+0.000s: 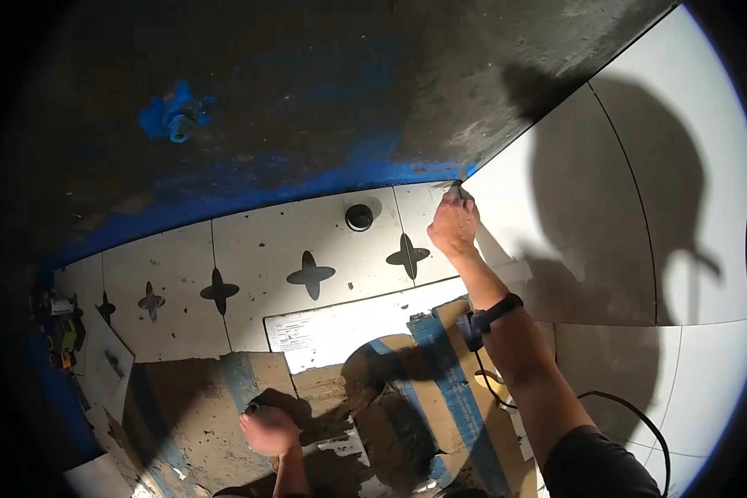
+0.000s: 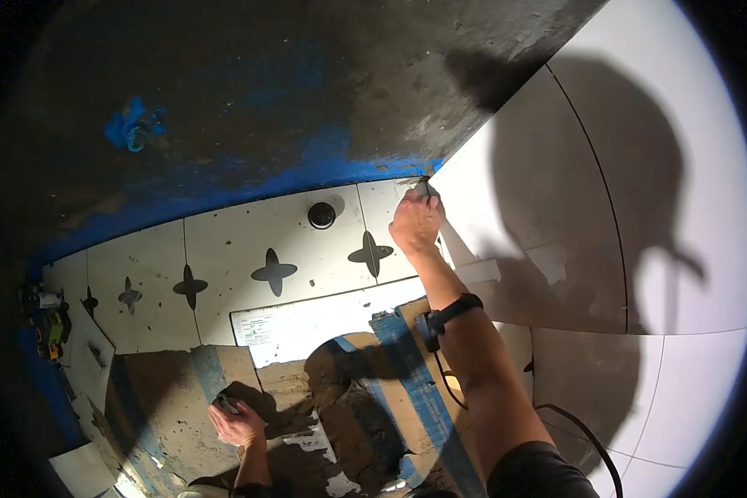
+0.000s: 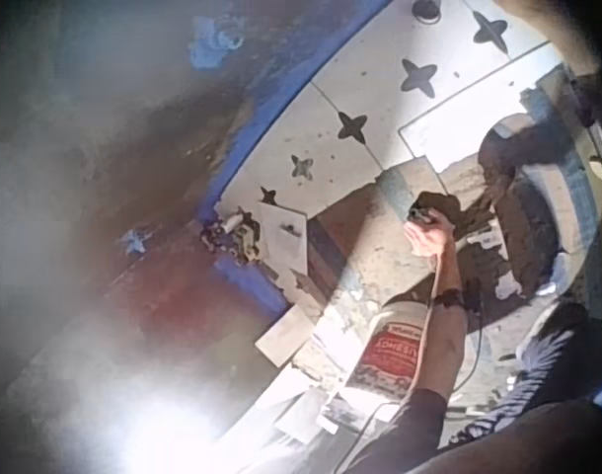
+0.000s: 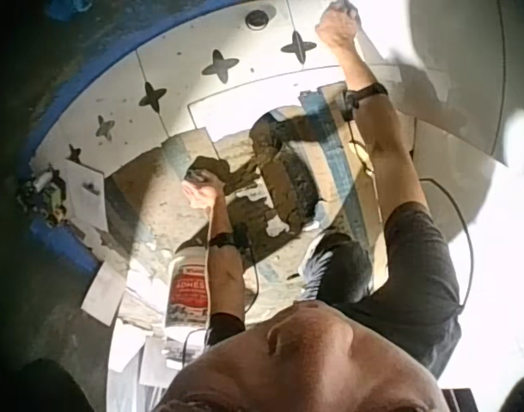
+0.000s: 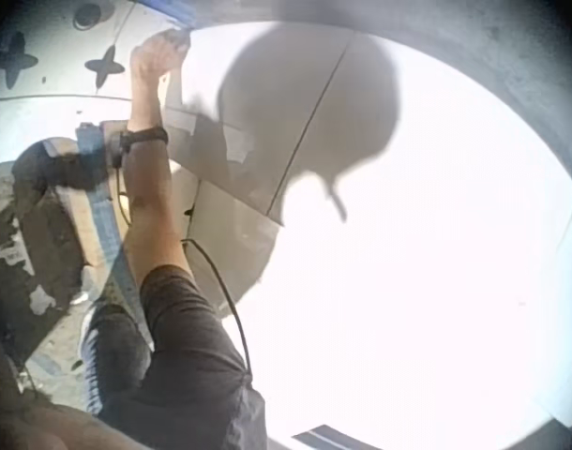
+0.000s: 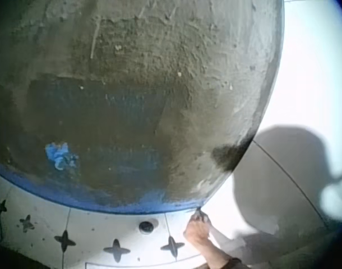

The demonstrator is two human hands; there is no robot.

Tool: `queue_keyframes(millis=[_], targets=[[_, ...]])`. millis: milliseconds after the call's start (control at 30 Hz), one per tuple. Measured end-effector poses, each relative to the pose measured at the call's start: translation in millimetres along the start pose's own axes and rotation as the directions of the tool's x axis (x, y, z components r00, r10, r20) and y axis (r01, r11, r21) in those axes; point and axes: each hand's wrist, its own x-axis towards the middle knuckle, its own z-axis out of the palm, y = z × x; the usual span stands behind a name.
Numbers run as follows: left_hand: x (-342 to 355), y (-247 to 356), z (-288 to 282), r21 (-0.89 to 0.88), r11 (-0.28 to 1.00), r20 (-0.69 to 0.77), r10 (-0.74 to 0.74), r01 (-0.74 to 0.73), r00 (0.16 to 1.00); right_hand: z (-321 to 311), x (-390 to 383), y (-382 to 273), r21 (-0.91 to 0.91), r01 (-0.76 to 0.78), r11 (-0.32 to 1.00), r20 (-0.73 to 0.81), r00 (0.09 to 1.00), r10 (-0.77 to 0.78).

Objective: Applying grout or sealant to wall tile joints using a small brush and cleaning with a rag.

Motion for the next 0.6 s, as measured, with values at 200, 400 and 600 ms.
queue_keyframes(millis=[200,400,600], targets=[[-1,-16,-2,0.025,0.999,-0.086,0.047,-0.045,0.995,-91,-110,-36,0.807,-0.555,0.203,0.527,0.520,-0.672],[-2,3,2,0.016,0.999,-0.074,0.053,-0.052,0.996,-109,-266,-32,0.818,0.082,0.570,0.357,0.704,-0.614],[-4,-14,4,-0.052,0.984,-0.164,0.159,-0.169,0.974,-147,-351,14,0.642,0.085,0.762,0.447,0.766,-0.462]])
